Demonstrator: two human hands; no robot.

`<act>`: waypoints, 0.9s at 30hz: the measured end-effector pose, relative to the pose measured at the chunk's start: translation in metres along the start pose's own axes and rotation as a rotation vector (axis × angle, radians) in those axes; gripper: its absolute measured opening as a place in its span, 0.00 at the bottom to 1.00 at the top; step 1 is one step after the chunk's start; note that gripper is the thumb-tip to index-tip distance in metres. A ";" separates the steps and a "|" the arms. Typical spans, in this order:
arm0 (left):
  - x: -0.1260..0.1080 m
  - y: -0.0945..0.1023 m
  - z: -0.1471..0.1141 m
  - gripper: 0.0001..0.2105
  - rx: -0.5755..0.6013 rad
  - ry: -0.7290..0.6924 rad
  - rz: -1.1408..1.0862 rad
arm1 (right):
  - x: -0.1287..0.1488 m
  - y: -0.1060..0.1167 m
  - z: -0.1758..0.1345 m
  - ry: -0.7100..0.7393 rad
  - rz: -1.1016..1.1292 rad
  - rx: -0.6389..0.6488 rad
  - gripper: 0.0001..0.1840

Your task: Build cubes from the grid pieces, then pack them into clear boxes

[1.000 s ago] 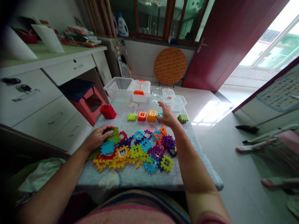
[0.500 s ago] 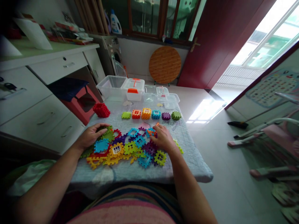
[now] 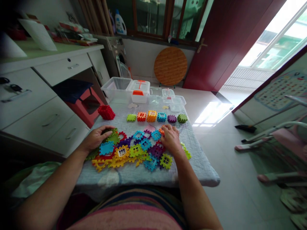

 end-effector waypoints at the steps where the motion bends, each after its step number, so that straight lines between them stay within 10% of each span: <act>1: 0.000 0.000 0.000 0.25 0.001 0.002 -0.005 | 0.008 -0.005 0.003 0.059 0.014 0.040 0.22; 12: 0.001 -0.003 -0.002 0.24 0.027 0.009 -0.060 | 0.022 -0.014 0.036 0.192 0.002 0.191 0.13; 20: 0.003 -0.003 -0.001 0.24 0.029 0.002 -0.062 | 0.044 0.001 0.041 0.201 0.087 -0.091 0.09; 27: -0.001 -0.003 -0.003 0.23 0.018 -0.005 -0.018 | 0.056 -0.022 0.030 0.300 0.045 0.265 0.14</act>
Point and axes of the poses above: each hand's wrist, its own z-axis towards the middle knuckle, its own y-axis out of the back of the hand, x = y × z, the point moved 9 cm from there along z, towards the middle knuckle, and after that the axes turned 7 degrees about y, right-handed, at the moved point
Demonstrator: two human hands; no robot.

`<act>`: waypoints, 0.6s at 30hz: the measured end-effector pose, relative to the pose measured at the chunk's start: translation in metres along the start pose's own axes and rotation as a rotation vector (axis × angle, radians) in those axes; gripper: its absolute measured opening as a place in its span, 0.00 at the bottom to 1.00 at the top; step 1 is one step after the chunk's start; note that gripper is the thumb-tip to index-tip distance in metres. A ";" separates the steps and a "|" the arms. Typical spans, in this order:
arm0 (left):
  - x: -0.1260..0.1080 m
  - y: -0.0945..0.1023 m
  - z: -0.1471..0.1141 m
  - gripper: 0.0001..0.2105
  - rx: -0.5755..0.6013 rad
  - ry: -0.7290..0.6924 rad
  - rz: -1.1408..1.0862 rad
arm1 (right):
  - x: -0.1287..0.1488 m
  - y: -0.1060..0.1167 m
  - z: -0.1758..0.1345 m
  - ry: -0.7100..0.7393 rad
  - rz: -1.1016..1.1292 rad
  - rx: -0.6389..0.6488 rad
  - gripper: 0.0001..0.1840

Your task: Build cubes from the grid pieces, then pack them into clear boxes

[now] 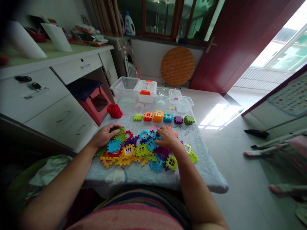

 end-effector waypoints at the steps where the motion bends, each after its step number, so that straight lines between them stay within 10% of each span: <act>1: -0.001 0.000 0.000 0.23 -0.001 0.001 0.000 | 0.002 0.003 0.000 0.012 -0.001 0.008 0.14; 12: 0.003 0.000 0.001 0.23 0.010 -0.003 0.014 | 0.051 -0.012 0.046 -0.022 -0.110 -0.006 0.20; 18: 0.003 0.000 0.001 0.23 0.007 -0.001 0.017 | 0.028 0.003 0.042 0.009 0.053 -0.167 0.28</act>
Point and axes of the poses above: each hand's wrist, its own z-axis towards the middle knuckle, its own y-axis out of the back of the hand, x = y × z, the point moved 9 cm from there along z, towards the middle knuckle, and after that the axes turned 7 degrees about y, right-handed, at the moved point
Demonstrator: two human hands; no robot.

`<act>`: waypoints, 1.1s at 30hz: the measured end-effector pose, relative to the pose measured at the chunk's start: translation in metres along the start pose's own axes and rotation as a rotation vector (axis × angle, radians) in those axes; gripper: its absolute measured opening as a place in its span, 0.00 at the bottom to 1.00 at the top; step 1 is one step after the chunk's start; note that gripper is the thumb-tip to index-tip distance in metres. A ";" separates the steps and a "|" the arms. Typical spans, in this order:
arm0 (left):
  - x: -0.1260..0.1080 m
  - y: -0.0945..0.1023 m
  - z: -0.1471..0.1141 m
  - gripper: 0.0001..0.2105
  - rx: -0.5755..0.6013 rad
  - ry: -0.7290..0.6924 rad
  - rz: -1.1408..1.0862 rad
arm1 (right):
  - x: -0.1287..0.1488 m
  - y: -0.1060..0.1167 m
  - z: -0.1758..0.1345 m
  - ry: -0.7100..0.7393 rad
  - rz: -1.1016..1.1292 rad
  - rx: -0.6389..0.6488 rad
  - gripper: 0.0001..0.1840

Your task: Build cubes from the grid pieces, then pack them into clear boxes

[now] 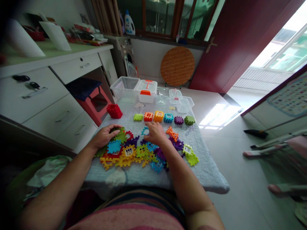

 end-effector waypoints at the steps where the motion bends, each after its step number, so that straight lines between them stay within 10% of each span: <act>1: 0.000 0.000 0.000 0.23 -0.005 0.002 0.001 | -0.010 0.008 -0.004 -0.002 0.039 -0.042 0.28; 7: -0.004 0.000 -0.001 0.25 -0.015 0.016 -0.010 | -0.050 0.028 -0.033 0.010 0.120 -0.026 0.28; 27: -0.006 0.001 -0.003 0.24 -0.006 0.032 0.029 | -0.042 -0.008 -0.038 0.016 0.035 0.099 0.34; 33: 0.001 0.000 0.001 0.25 -0.003 0.001 0.058 | -0.060 0.032 -0.039 0.014 0.031 -0.043 0.34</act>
Point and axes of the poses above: each hand's wrist, its own z-axis towards the middle knuckle, its own y-axis out of the back of the hand, x = y × z, the point moved 9 cm from there along z, towards the middle knuckle, and after that the axes turned 7 degrees about y, right-handed, at the moved point
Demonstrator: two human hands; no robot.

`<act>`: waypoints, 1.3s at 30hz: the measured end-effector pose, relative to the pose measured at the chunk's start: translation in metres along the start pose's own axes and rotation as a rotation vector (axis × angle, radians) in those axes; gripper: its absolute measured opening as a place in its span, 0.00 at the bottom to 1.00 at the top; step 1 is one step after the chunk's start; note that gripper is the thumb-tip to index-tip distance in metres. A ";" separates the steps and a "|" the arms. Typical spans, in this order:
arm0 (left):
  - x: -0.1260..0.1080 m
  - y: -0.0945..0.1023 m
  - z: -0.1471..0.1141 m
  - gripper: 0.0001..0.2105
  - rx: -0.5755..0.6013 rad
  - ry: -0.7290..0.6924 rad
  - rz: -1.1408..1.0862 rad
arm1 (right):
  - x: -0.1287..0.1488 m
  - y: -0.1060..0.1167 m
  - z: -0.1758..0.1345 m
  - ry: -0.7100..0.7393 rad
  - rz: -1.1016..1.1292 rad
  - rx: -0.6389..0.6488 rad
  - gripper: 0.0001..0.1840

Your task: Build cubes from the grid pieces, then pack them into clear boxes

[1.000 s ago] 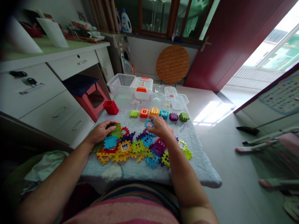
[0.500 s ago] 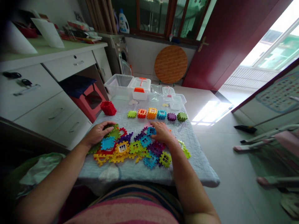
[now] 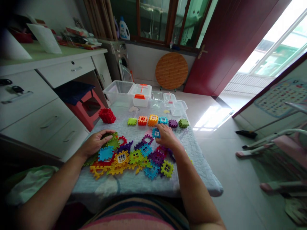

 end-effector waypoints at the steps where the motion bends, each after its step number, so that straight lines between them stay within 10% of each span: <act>1: 0.000 0.000 0.001 0.25 -0.003 -0.004 0.004 | -0.010 0.013 0.002 -0.020 -0.001 -0.043 0.34; 6: 0.000 0.002 0.001 0.26 -0.006 0.006 0.003 | -0.059 0.050 0.030 -0.094 -0.033 -0.097 0.35; 23: 0.003 -0.002 0.001 0.25 0.031 0.027 -0.039 | -0.083 0.010 0.070 -0.138 -0.150 0.240 0.35; 32: -0.001 0.001 0.000 0.24 0.004 -0.005 0.012 | -0.042 0.052 0.026 -0.095 -0.019 -0.164 0.34; 39: -0.012 0.004 -0.003 0.25 -0.023 -0.009 -0.005 | -0.012 0.025 -0.031 -0.085 0.073 -0.225 0.18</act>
Point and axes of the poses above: each hand's wrist, its own z-axis towards the middle knuckle, its own y-axis out of the back of the hand, x = y × z, the point moved 9 cm from there along z, towards the middle knuckle, and after that the axes turned 7 degrees about y, right-handed, at the moved point
